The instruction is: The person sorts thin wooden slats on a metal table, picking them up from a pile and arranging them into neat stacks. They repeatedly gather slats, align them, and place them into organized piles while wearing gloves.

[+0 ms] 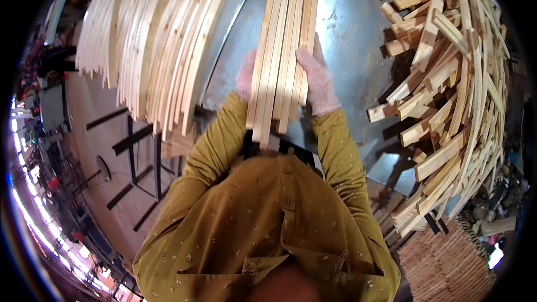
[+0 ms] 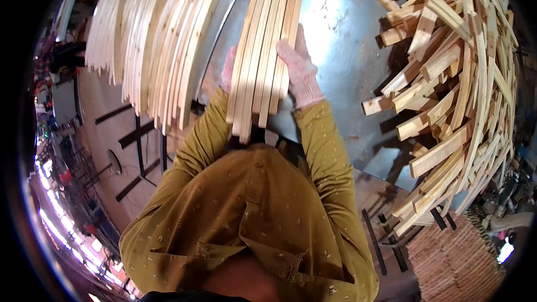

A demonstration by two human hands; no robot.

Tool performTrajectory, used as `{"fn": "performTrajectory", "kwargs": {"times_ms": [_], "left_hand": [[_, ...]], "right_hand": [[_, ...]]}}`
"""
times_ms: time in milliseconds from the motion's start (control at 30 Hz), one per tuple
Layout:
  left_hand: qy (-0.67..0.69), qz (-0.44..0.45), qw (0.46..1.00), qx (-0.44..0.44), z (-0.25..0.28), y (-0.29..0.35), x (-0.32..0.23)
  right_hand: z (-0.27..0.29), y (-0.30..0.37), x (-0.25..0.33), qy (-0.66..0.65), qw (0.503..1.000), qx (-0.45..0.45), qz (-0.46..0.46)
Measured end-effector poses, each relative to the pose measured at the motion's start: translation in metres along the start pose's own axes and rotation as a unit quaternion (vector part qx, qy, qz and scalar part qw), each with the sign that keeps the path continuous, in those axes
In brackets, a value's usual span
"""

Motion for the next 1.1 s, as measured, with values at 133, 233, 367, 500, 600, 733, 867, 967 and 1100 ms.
{"fn": "performTrajectory", "kwargs": {"times_ms": [133,233,367,500,600,733,867,967,1100], "left_hand": [[-0.068,0.098,0.993,-0.022,0.031,0.005,0.014],[-0.242,0.063,0.963,-0.097,0.063,0.009,0.010],[-0.176,0.064,0.972,-0.141,0.103,0.026,0.025],[-0.523,0.056,0.845,-0.098,0.110,0.052,-0.026],[-0.581,0.138,0.791,-0.132,0.139,0.079,-0.057],[-0.358,0.126,0.906,-0.187,0.135,0.137,-0.156],[-0.187,-0.004,0.968,-0.169,0.149,0.159,-0.210],[-0.258,-0.084,0.917,-0.292,0.143,0.156,-0.211],[-0.678,-0.061,0.732,-0.028,0.087,0.103,-0.200]], "right_hand": [[0.009,-0.004,-0.033,0.000,0.999,-0.006,-0.037],[0.019,-0.003,-0.071,0.113,0.984,-0.091,-0.105],[0.015,-0.001,-0.108,0.124,0.982,-0.094,-0.106],[-0.010,-0.005,-0.133,0.175,0.980,-0.049,-0.085],[-0.042,-0.011,-0.150,0.444,0.888,-0.009,-0.120],[-0.080,-0.030,-0.159,0.707,0.661,0.066,-0.242],[-0.104,-0.039,-0.138,0.785,0.556,0.148,-0.229],[-0.167,-0.029,-0.080,0.565,0.819,0.096,0.037],[-0.241,-0.048,-0.073,0.405,0.882,0.240,-0.019]]}}
Point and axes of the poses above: each hand's wrist, its own y-axis away from the middle knuckle, its own z-axis out of the back of the hand, x = y × z, the point moved 7 cm from there along -y, towards the middle knuckle, and after that the axes turned 5 degrees about -y, right-handed, at the moved point
